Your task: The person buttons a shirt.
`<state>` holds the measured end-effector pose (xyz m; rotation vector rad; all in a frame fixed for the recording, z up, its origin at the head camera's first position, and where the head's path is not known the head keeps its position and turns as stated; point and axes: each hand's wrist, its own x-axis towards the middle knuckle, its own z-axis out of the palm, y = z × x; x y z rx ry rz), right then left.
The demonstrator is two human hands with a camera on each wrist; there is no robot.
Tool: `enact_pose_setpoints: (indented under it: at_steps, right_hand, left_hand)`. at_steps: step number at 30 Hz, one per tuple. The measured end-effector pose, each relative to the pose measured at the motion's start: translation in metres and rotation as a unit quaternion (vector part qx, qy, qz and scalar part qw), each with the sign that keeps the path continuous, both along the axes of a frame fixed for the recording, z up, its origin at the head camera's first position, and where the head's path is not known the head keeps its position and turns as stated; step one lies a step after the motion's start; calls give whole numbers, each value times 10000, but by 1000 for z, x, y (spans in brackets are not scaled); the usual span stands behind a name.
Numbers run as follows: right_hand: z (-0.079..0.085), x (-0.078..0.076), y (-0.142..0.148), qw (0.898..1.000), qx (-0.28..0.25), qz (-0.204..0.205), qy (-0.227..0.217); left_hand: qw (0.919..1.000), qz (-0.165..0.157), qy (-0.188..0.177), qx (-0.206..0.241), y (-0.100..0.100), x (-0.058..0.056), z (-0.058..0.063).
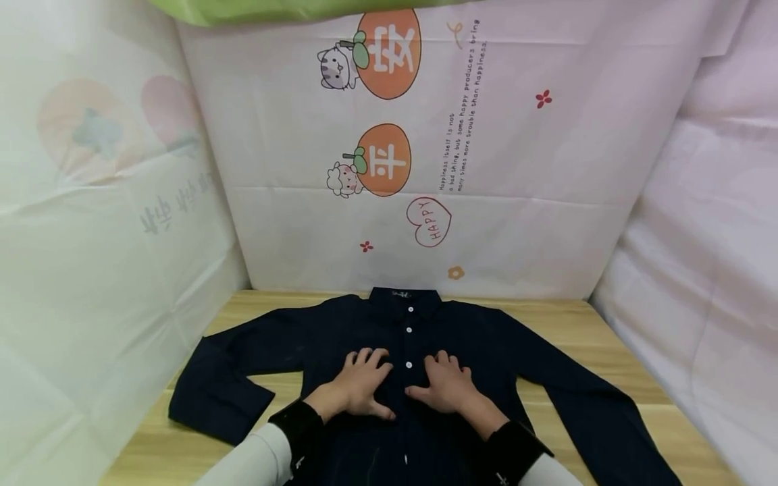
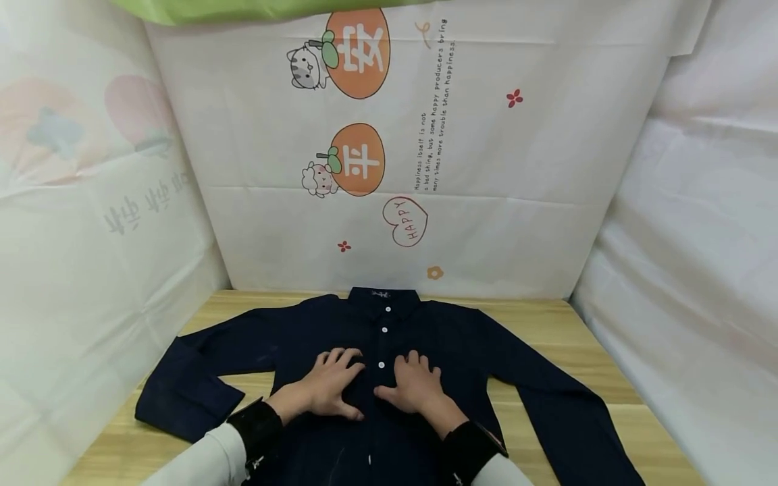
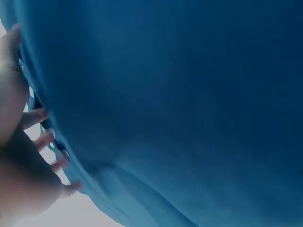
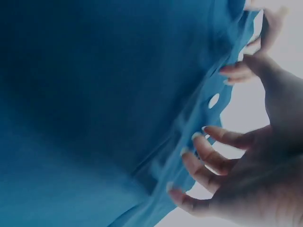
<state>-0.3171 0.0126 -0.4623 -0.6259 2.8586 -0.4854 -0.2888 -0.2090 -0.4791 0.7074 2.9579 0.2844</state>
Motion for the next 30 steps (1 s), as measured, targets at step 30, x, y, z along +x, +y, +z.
enact_pose_setpoints:
  at_steps: [30]
  right_hand:
    - [15,13,19,9512,-1961,-79,-2381]
  left_hand:
    - [9802,816,-1158,1382,54,21,17]
